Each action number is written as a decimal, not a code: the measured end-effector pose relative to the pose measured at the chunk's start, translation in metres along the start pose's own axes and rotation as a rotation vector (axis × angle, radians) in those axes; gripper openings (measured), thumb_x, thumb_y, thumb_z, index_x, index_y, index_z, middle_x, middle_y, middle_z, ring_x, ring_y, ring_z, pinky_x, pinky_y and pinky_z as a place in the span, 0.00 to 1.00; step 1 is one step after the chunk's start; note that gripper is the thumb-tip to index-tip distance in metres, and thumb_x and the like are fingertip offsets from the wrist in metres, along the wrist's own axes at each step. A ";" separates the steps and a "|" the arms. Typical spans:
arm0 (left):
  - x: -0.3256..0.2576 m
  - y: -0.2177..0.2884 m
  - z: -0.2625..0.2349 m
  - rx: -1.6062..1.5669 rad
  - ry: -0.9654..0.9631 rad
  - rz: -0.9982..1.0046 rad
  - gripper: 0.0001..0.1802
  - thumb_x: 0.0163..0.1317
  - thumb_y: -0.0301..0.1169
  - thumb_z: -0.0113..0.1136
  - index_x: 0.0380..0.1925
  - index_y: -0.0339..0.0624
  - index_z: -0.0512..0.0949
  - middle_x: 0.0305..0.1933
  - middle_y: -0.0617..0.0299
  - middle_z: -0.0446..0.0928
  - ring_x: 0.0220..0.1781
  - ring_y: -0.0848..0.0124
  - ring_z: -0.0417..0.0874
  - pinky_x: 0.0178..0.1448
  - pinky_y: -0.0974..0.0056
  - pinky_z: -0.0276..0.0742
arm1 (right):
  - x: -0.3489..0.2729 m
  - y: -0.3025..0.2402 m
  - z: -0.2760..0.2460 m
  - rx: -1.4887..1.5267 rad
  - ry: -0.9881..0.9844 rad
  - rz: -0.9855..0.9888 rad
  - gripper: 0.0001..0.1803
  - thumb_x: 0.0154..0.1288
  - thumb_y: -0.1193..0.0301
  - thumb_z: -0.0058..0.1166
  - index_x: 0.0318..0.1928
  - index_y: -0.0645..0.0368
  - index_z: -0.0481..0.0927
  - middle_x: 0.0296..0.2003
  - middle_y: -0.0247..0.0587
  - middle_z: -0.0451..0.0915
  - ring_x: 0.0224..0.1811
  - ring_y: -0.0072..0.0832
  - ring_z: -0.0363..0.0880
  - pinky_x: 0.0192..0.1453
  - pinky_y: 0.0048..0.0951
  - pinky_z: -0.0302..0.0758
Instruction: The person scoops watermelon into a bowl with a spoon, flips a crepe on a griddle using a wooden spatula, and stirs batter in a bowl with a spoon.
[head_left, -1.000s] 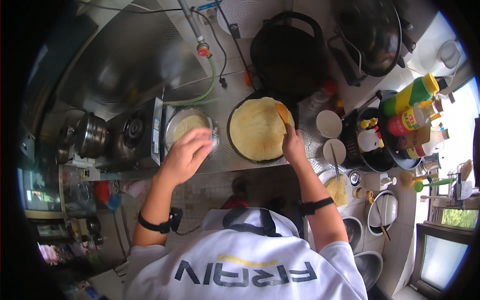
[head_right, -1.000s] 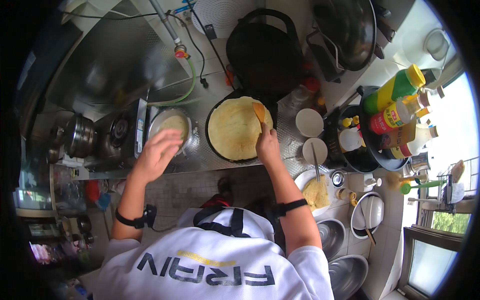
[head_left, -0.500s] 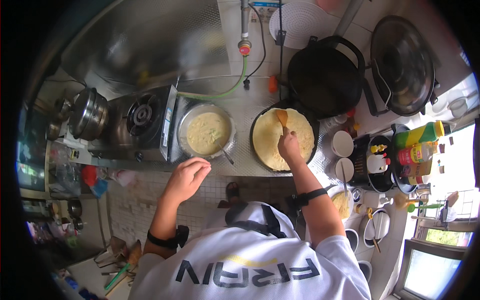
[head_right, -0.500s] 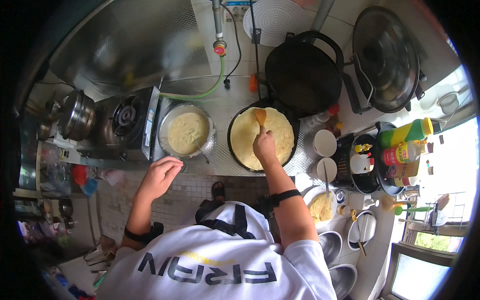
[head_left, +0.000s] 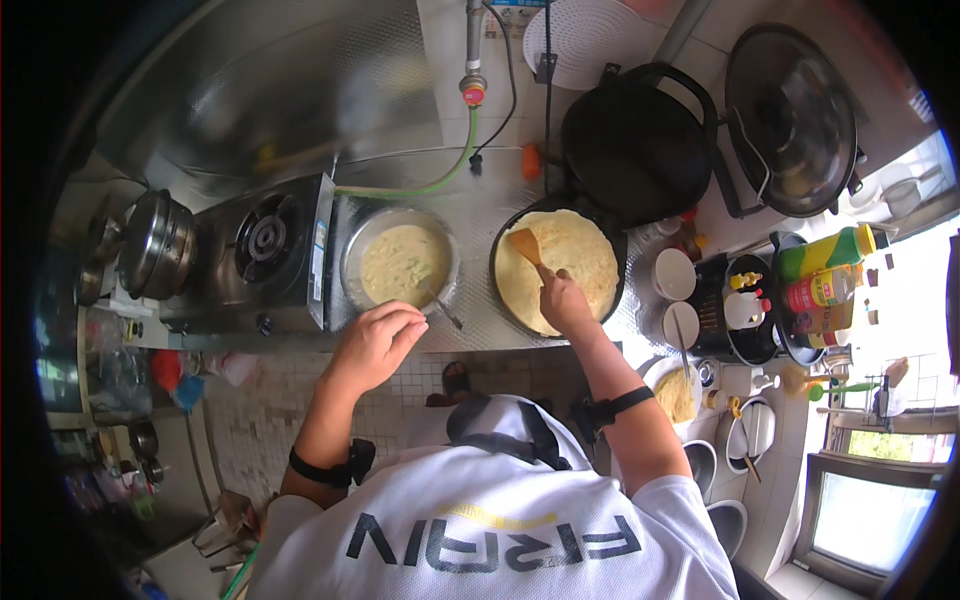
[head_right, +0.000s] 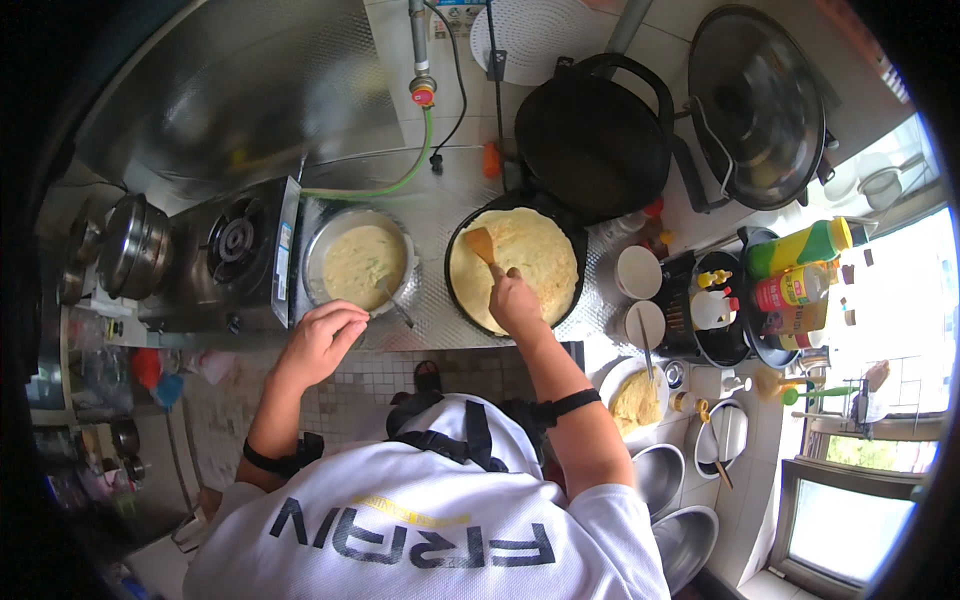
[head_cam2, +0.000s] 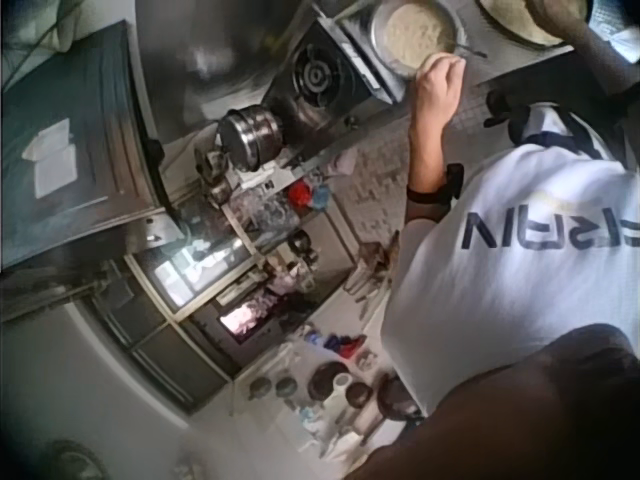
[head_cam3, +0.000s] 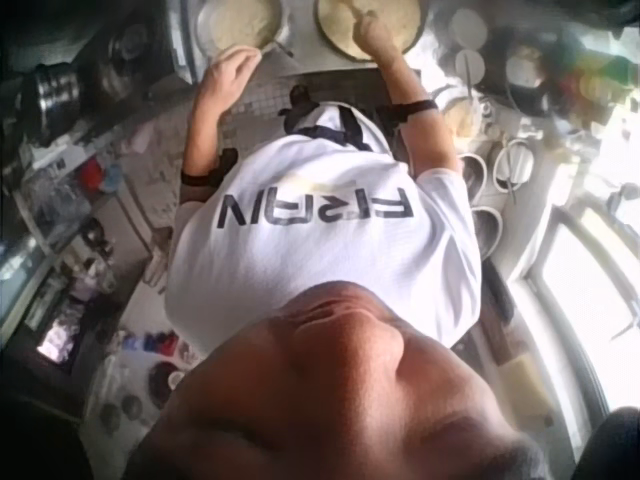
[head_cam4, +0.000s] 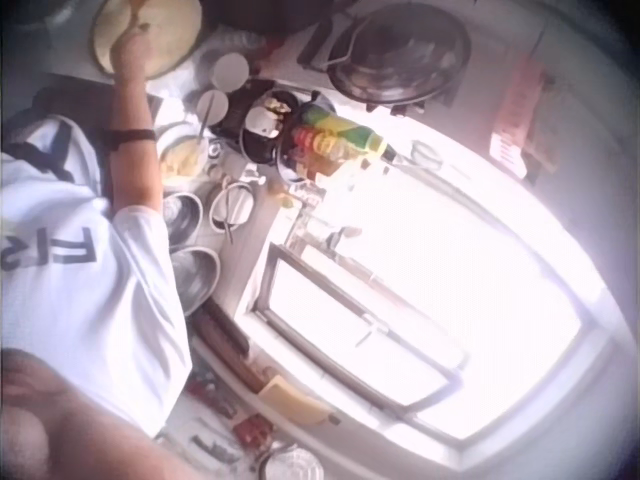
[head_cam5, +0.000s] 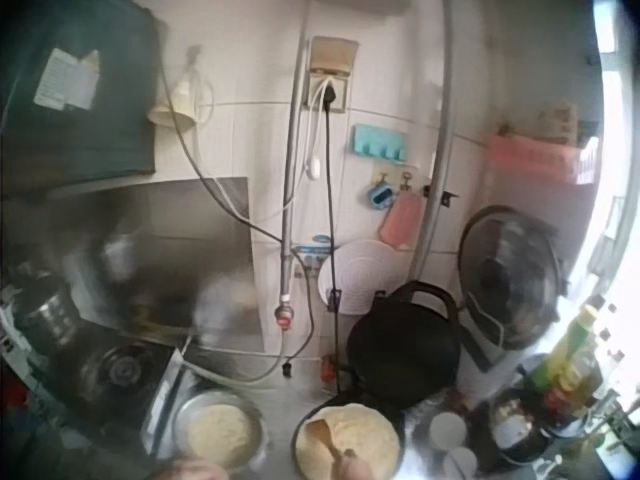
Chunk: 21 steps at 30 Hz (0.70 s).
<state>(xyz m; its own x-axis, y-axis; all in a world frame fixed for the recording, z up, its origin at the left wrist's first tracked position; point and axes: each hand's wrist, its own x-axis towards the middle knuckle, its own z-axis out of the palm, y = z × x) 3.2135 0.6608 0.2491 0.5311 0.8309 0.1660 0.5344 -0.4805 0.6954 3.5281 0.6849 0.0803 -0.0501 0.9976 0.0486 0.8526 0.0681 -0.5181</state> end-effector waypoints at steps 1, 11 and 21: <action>0.000 -0.001 0.002 -0.001 -0.006 0.001 0.08 0.61 0.28 0.55 0.33 0.32 0.78 0.37 0.52 0.79 0.39 0.57 0.81 0.44 0.62 0.75 | -0.005 -0.004 -0.003 0.002 -0.013 -0.008 0.22 0.60 0.74 0.39 0.56 0.64 0.71 0.36 0.62 0.75 0.34 0.53 0.78 0.39 0.44 0.77; 0.003 0.005 0.015 -0.011 -0.020 0.018 0.09 0.61 0.28 0.55 0.33 0.31 0.78 0.37 0.51 0.79 0.38 0.56 0.81 0.43 0.61 0.75 | -0.052 -0.011 -0.022 -0.082 -0.112 -0.042 0.26 0.57 0.76 0.47 0.60 0.53 0.68 0.34 0.56 0.76 0.34 0.50 0.78 0.39 0.43 0.77; 0.002 0.011 0.022 -0.001 -0.019 0.010 0.09 0.61 0.28 0.55 0.33 0.30 0.78 0.37 0.51 0.79 0.38 0.56 0.81 0.42 0.61 0.75 | -0.090 -0.009 -0.069 -0.191 -0.220 -0.066 0.27 0.56 0.77 0.43 0.58 0.45 0.73 0.32 0.48 0.77 0.31 0.44 0.81 0.34 0.39 0.79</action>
<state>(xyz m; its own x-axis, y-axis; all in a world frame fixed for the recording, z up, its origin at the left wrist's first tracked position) 3.2350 0.6503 0.2418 0.5490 0.8205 0.1595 0.5280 -0.4884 0.6948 3.5609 0.5932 0.1394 -0.2021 0.9719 -0.1204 0.9251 0.1491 -0.3493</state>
